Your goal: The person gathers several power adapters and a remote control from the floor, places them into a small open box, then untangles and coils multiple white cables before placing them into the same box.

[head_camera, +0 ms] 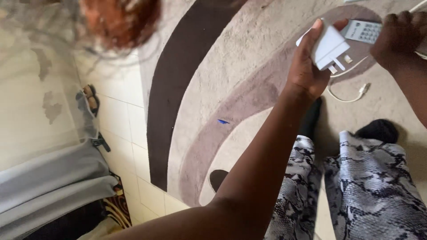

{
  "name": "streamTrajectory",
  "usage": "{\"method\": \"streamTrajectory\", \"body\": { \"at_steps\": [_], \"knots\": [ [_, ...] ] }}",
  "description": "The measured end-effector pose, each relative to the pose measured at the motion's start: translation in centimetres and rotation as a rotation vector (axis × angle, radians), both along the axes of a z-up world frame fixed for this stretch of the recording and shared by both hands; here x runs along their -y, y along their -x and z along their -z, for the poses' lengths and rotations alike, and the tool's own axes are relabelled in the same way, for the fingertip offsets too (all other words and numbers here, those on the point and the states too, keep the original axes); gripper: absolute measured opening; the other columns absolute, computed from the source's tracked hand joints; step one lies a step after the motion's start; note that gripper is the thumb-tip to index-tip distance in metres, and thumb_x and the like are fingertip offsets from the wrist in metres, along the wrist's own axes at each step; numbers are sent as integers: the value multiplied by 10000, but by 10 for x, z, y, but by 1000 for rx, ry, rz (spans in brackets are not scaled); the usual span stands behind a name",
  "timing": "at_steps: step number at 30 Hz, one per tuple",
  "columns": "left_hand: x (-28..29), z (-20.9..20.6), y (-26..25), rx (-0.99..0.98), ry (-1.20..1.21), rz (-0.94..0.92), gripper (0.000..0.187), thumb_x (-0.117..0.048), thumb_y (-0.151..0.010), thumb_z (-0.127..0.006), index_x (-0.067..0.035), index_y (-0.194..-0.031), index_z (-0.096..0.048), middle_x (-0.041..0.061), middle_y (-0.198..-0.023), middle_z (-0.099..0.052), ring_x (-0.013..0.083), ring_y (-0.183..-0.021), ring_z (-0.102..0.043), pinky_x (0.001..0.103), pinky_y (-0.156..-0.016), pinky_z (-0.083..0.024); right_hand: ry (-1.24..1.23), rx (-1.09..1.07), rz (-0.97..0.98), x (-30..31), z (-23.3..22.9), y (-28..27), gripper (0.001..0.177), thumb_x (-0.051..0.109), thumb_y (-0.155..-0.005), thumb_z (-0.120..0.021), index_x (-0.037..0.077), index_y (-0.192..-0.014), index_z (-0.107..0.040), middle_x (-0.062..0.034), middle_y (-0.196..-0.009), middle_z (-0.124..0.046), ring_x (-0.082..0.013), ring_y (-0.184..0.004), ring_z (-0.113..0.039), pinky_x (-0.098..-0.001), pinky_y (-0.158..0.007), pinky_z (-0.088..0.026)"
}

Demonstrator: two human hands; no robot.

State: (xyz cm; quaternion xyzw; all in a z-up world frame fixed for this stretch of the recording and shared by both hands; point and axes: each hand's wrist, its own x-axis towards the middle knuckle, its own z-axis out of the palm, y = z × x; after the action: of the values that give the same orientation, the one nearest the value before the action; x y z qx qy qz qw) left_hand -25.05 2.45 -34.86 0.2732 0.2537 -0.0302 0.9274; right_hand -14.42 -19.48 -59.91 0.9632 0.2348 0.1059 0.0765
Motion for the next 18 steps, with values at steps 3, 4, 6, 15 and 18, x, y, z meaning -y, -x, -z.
{"method": "streamTrajectory", "body": {
  "at_steps": [3, 4, 6, 15, 18],
  "knots": [
    [-9, 2, 0, -8, -71, 49, 623, -500, -1067, -628, 59, -1342, -619, 213, -1190, -639, 297, -1084, -610, 394, -937, -501, -270, -414, 71, -14, -44, 2, 511, 264, -744, -863, 10, -1126, -637, -212, -1090, -708, -380, -1014, -684, -505, -906, -533],
    [-13, 2, 2, -13, -87, 59, 632, -490, -1068, -626, 71, -1359, -613, 226, -1165, -625, 314, -1085, -601, 405, -943, -497, -370, -521, 82, -23, -63, 5, 520, 265, -790, -877, -16, -1152, -631, -233, -1081, -707, -392, -991, -692, -512, -895, -544],
    [-18, 2, -1, 35, -76, 47, 641, -512, -1060, -645, 50, -1366, -600, 205, -1226, -637, 301, -1131, -610, 394, -974, -502, -582, -602, 34, -44, -102, -3, 658, 328, -813, -931, -65, -1242, -622, -258, -1094, -702, -402, -981, -700, -502, -842, -566],
    [-61, -31, -25, 381, 184, -156, 555, -472, -1126, -570, 48, -1315, -615, 231, -1355, -632, 386, -1261, -621, 536, -1161, -465, -1078, -1136, -224, -70, -242, -39, 282, 250, -1080, -648, 31, -1257, -665, -138, -1202, -722, -272, -1137, -711, -405, -1001, -565],
    [-75, -49, -28, 489, 306, -138, 532, -480, -1155, -551, 32, -1292, -604, 227, -1315, -652, 391, -1258, -634, 545, -1182, -440, -827, -804, -93, -83, -160, -60, 366, 250, -1070, -757, -9, -1272, -597, -197, -1226, -688, -330, -1137, -685, -468, -924, -558]
  ]
}}
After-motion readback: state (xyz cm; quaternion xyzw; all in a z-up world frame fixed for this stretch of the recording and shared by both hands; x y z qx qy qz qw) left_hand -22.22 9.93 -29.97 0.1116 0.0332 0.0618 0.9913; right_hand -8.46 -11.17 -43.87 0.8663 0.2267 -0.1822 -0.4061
